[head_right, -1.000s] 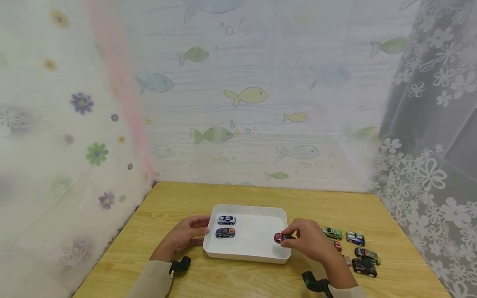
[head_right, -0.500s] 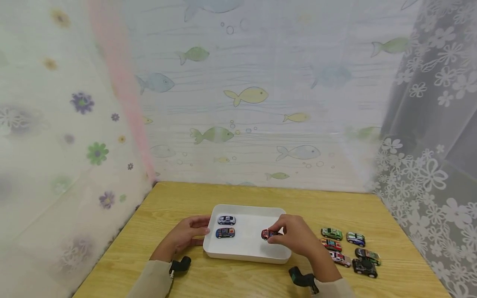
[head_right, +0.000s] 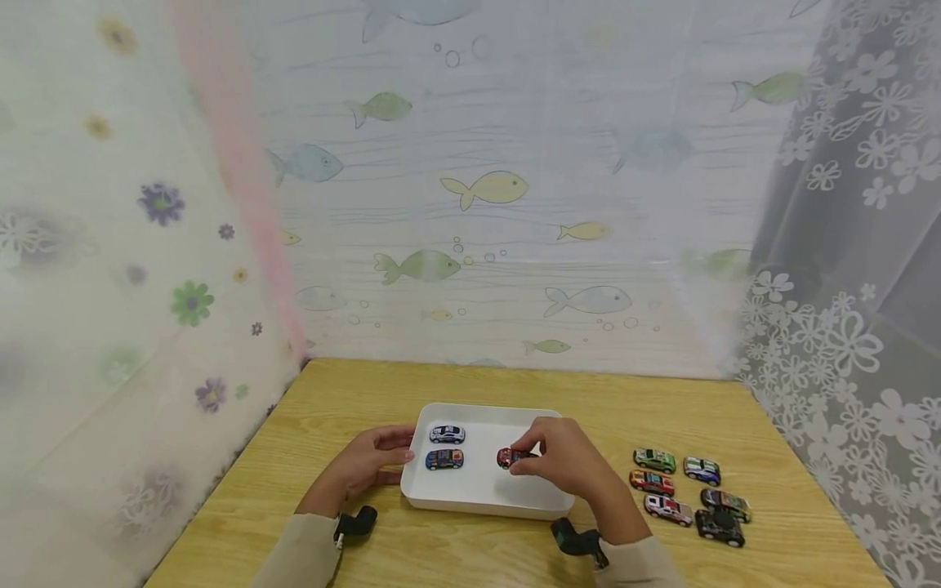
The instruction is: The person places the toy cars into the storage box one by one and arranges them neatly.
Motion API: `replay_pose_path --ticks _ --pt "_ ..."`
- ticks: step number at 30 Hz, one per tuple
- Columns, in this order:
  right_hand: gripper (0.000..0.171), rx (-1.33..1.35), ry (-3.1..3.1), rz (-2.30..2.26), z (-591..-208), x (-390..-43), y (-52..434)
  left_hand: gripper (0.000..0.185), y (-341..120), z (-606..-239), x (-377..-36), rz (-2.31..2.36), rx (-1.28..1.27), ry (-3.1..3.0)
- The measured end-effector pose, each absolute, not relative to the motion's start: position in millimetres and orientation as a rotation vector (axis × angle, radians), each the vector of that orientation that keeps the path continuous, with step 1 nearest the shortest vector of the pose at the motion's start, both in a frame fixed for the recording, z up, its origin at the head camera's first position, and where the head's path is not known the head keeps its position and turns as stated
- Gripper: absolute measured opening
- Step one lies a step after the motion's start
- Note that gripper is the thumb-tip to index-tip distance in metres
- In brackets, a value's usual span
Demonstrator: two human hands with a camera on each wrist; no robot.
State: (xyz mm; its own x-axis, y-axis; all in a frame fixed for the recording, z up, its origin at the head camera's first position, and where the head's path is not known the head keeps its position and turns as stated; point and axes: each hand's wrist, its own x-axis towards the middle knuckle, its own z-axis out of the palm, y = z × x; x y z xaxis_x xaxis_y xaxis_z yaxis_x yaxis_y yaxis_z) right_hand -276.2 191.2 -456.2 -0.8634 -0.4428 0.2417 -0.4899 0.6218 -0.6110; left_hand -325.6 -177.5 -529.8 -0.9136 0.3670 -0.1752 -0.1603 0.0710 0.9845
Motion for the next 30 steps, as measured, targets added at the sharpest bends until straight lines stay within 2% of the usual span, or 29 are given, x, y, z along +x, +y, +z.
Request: replay_pose_path --ticks 30 --pt "0.022 0.725 -2.752 1.134 -462 -294 150 0.063 -179 -531 -327 1.896 0.195 1.976"
